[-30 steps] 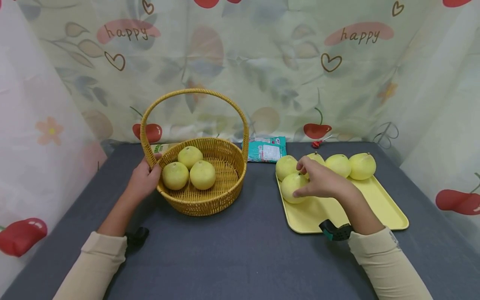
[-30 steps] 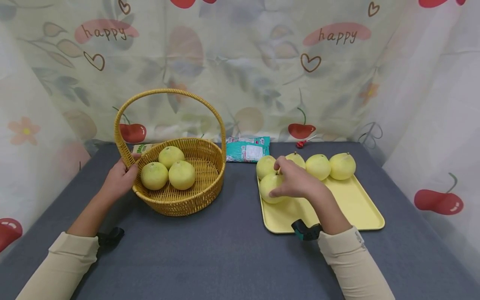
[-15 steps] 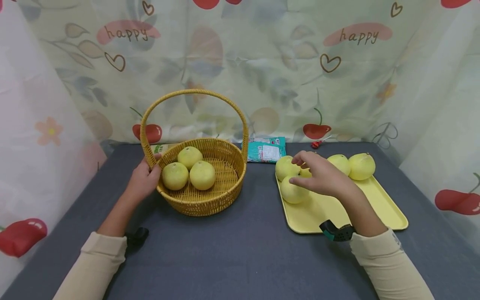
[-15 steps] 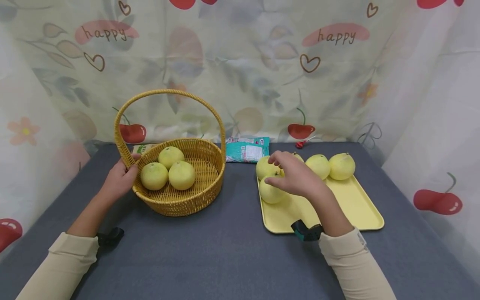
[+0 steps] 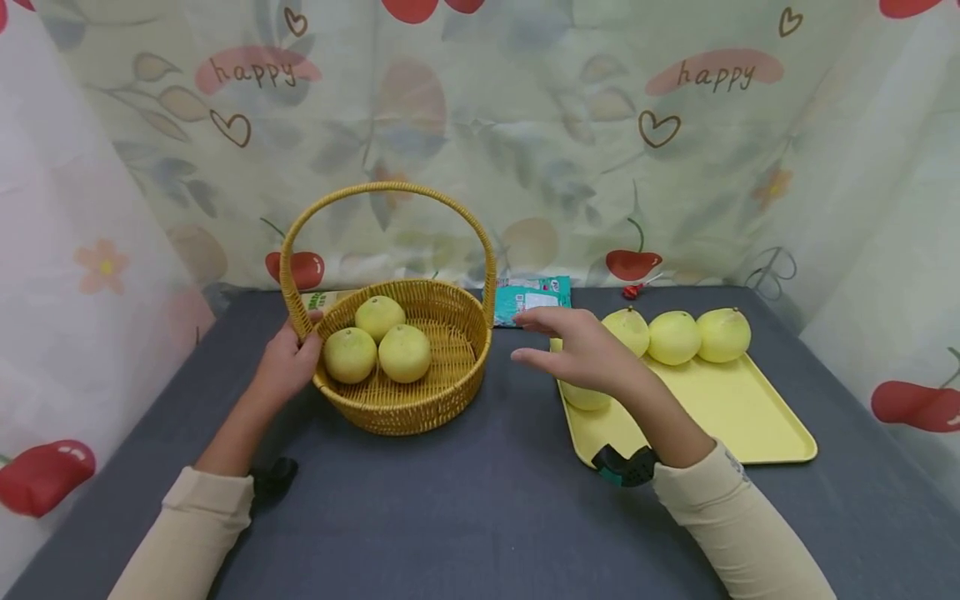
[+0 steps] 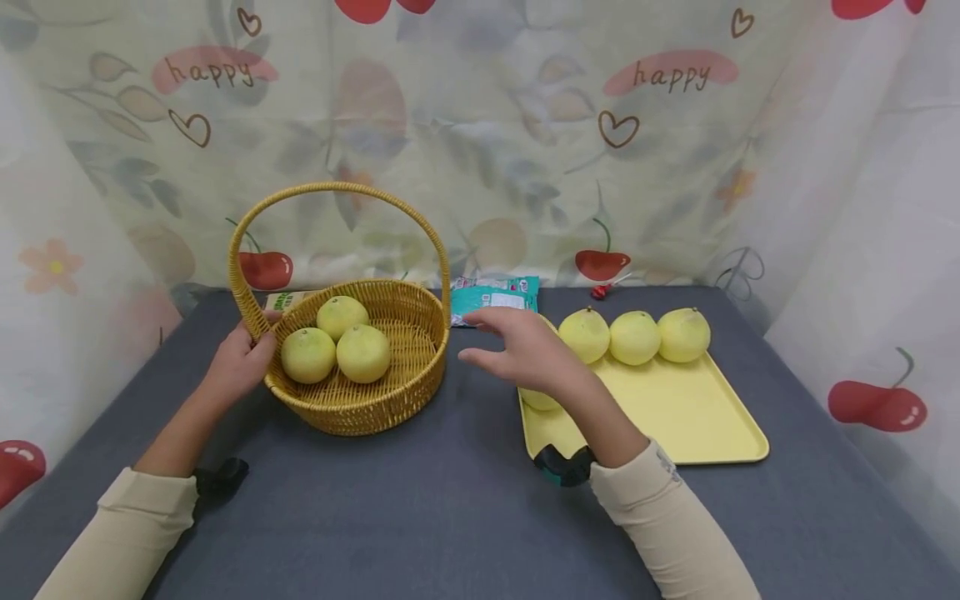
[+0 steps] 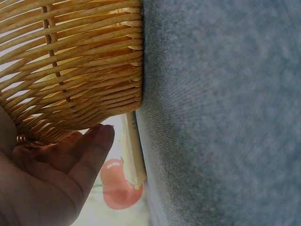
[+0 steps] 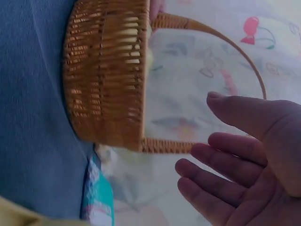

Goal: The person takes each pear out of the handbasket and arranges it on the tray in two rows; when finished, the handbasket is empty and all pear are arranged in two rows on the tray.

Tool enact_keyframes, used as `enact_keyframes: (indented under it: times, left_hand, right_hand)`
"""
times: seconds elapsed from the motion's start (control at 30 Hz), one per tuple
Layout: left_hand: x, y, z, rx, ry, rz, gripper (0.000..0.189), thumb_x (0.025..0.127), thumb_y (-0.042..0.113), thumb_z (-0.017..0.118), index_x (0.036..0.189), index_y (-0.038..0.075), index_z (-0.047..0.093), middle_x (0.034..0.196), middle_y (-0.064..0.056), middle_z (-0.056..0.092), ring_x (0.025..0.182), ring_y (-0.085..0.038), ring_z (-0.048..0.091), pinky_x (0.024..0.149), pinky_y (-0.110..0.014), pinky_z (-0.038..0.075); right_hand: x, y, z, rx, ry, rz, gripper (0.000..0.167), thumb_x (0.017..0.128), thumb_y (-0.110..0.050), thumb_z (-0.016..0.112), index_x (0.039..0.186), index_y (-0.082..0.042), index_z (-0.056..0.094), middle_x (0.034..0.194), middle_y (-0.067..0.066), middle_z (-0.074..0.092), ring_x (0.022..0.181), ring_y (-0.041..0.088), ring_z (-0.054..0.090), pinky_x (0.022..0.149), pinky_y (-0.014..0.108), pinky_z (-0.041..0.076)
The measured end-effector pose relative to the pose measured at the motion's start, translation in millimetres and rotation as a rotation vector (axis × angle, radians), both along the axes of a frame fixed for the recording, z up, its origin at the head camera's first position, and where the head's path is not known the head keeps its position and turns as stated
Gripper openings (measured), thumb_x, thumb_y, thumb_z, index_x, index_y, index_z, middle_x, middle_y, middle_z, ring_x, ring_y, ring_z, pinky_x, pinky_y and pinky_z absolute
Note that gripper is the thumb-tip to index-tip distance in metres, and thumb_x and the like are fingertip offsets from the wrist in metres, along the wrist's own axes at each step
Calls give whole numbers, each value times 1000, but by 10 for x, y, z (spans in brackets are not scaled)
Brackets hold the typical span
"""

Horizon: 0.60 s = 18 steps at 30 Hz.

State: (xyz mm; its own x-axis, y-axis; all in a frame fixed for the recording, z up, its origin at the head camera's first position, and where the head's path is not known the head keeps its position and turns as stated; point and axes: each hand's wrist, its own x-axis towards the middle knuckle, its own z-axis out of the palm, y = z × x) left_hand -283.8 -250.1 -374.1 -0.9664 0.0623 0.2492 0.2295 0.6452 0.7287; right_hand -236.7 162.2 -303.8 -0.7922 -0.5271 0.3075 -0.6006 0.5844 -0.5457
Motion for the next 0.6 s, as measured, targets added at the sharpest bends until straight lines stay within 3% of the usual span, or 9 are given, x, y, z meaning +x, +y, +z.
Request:
enact_keyframes:
  times: [0.3, 0.6]
  left_hand:
    - [-10, -9, -1, -3, 0, -6, 52, 104, 18, 34, 151, -5, 35, 132, -34, 51, 88, -35, 51, 70, -41, 41]
    - [-10, -8, -3, 3, 4, -3, 51, 104, 17, 34, 150, -4, 36, 132, -33, 52, 87, -34, 51, 70, -41, 42]
  right_hand:
    - [-140, -556, -66, 80, -47, 68, 59, 92, -31, 74, 142, -4, 56, 137, 11, 60, 121, 25, 59, 96, 41, 48]
    - [-436, -1004, -195, 137, -152, 69, 70, 89, -34, 78, 147, -6, 51, 142, 12, 56, 125, 27, 56, 97, 41, 47]
